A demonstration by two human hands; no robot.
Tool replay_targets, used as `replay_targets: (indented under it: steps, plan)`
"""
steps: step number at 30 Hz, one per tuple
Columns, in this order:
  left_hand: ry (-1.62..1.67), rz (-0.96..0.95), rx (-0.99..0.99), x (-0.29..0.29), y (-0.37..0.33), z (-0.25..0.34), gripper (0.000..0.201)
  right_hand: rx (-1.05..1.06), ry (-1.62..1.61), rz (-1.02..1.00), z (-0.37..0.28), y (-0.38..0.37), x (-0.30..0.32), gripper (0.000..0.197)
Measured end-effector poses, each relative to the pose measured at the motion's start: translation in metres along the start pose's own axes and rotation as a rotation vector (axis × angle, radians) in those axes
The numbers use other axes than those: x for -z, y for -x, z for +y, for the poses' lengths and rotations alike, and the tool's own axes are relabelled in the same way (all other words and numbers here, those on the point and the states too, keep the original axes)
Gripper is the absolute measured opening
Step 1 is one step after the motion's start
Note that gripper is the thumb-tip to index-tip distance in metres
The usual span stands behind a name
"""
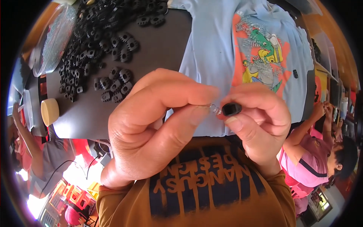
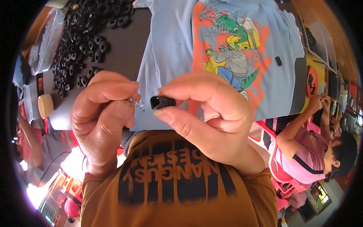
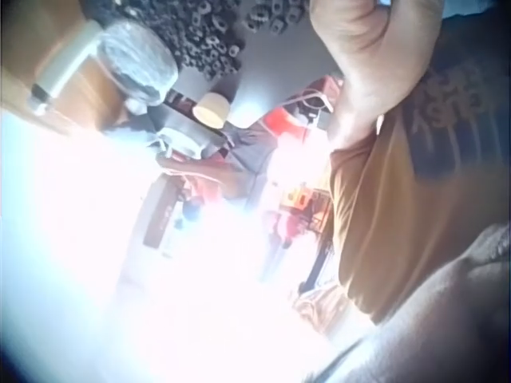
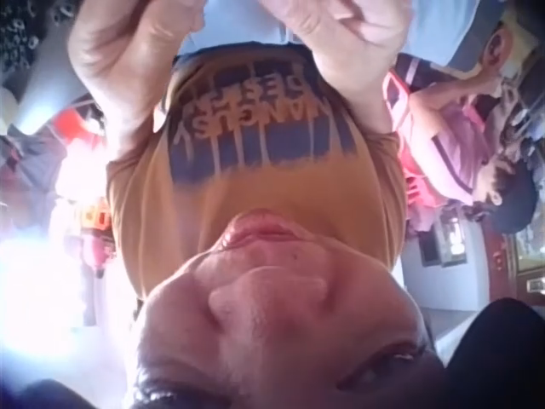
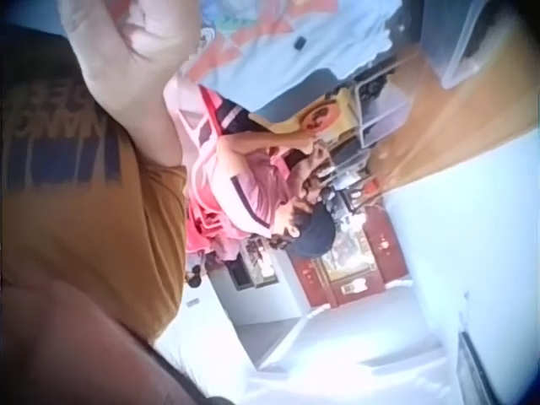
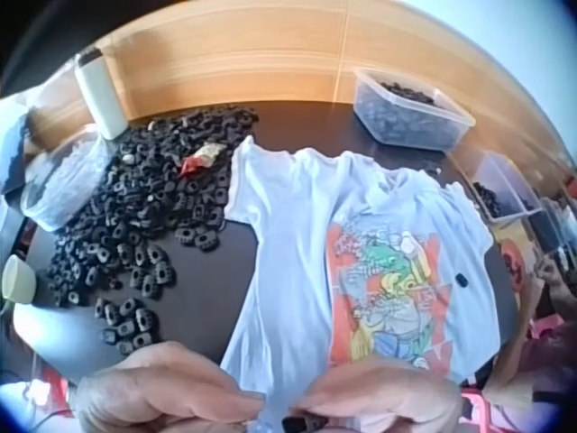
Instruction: Assembling small black plastic components by manually inserting internal parts.
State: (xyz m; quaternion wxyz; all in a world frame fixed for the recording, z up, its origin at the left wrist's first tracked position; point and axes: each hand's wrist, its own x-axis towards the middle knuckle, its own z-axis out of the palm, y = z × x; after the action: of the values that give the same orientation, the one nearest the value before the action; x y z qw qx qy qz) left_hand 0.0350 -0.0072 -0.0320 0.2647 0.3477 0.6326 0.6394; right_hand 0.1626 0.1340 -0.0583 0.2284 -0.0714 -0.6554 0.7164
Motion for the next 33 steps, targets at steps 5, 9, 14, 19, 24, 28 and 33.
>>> replay_targets:
  steps: [5,9,14,19,24,28,33]
  plan:
    - [-0.022,-0.003,0.001,0.005,0.006,-0.003,0.017,0.000,-0.014,-0.084,0.004,0.000,-0.011,0.028]
    - [-0.197,-0.108,-0.255,0.017,0.004,-0.013,0.019,-0.004,0.003,-0.024,0.009,-0.001,-0.016,0.025]
    - [-0.349,-0.012,-0.280,0.013,0.019,-0.011,0.030,-0.064,0.086,-0.039,0.008,0.004,-0.021,0.028]
    - [-0.349,-0.044,-0.412,0.013,0.030,-0.026,0.044,-0.063,0.110,-0.071,0.009,0.008,-0.022,0.028]
    - [-0.374,0.021,-0.486,0.011,0.040,-0.035,0.049,-0.092,-0.115,-0.146,0.009,0.004,-0.026,0.031]
    - [-0.479,0.077,-0.572,0.025,0.040,-0.037,0.048,-0.080,-0.069,-0.201,0.009,-0.003,-0.031,0.031]
    - [-0.961,0.131,-0.271,0.064,0.032,-0.022,0.049,-0.166,-0.069,-0.141,0.017,-0.007,-0.037,0.028]
